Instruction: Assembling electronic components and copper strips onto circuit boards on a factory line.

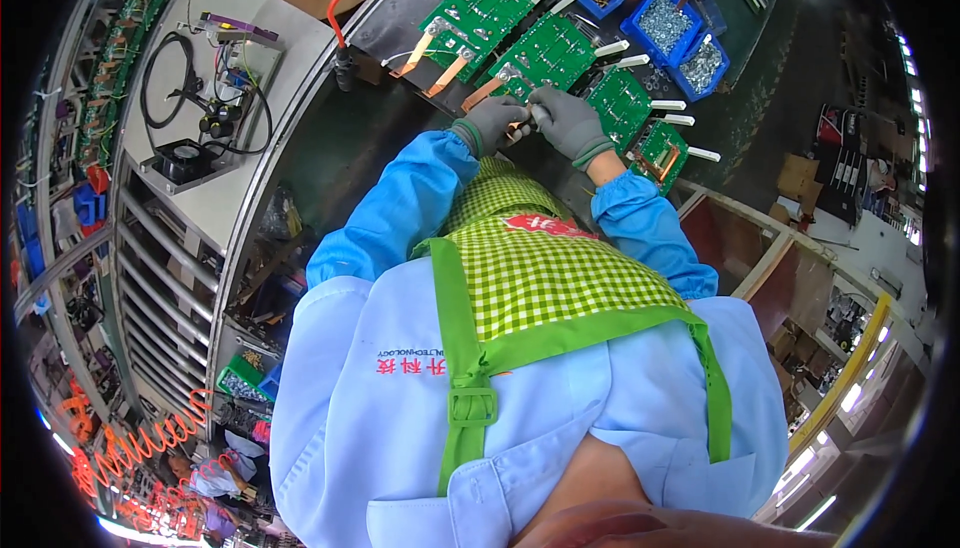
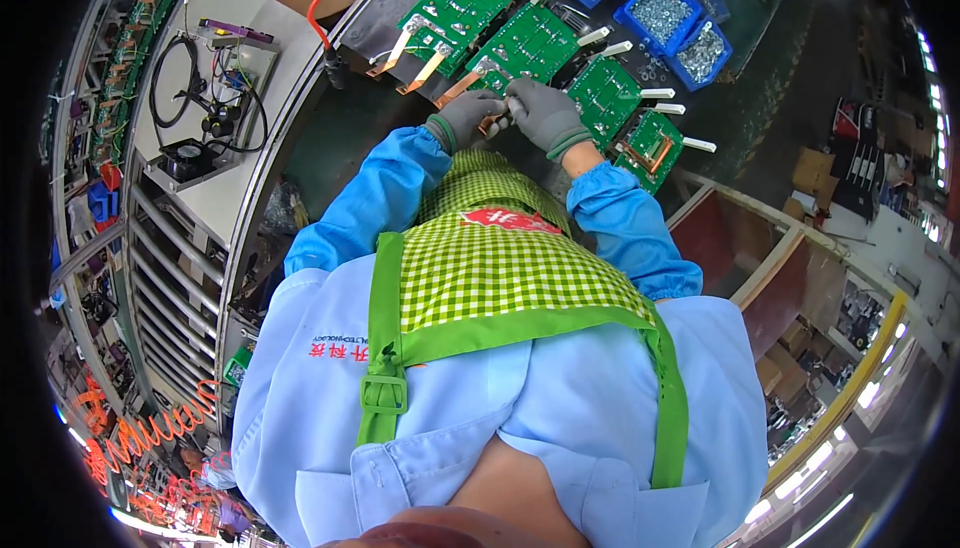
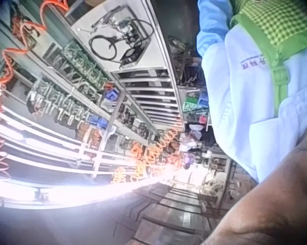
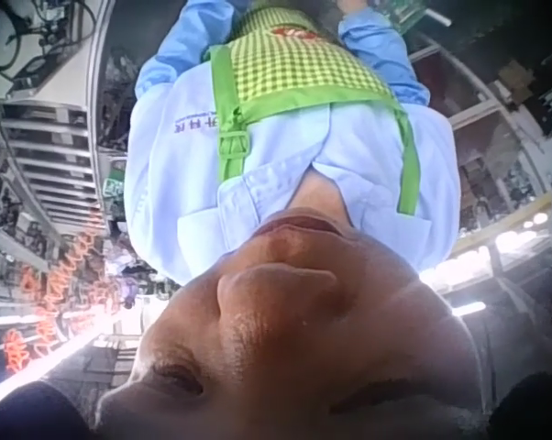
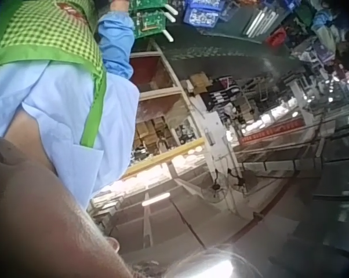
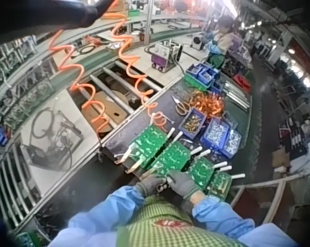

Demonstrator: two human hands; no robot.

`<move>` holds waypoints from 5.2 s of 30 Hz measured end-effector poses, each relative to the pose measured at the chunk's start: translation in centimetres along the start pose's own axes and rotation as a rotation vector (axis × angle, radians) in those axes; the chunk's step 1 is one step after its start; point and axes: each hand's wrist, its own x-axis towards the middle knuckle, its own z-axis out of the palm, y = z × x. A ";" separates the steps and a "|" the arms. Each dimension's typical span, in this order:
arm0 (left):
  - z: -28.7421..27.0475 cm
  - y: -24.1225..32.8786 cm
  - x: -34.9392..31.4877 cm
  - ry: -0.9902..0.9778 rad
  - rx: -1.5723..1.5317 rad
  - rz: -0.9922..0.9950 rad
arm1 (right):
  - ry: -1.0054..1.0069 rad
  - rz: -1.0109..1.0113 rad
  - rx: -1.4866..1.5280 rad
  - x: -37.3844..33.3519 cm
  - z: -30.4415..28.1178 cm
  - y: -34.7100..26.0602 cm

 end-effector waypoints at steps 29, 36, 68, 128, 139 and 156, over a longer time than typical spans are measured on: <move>-0.8 -0.4 0.7 -0.042 -0.056 0.016 | 0.341 0.045 0.175 -0.9 2.2 -0.1; -0.9 -1.1 1.4 -0.029 0.038 0.041 | 0.270 0.226 0.516 -0.8 2.6 0.1; -0.5 -1.6 1.6 -0.044 -0.059 0.092 | 0.285 0.209 -0.003 -1.2 2.1 -0.9; 5.2 -13.3 6.3 0.264 0.435 0.244 | 0.382 0.406 0.931 -20.1 -6.5 5.8; 6.9 -7.7 5.2 0.168 -0.361 0.159 | -0.183 0.619 1.390 -19.5 -1.1 -1.0; 5.5 -7.9 4.5 -0.211 -0.449 0.088 | 0.108 0.697 1.166 -12.9 0.2 -0.4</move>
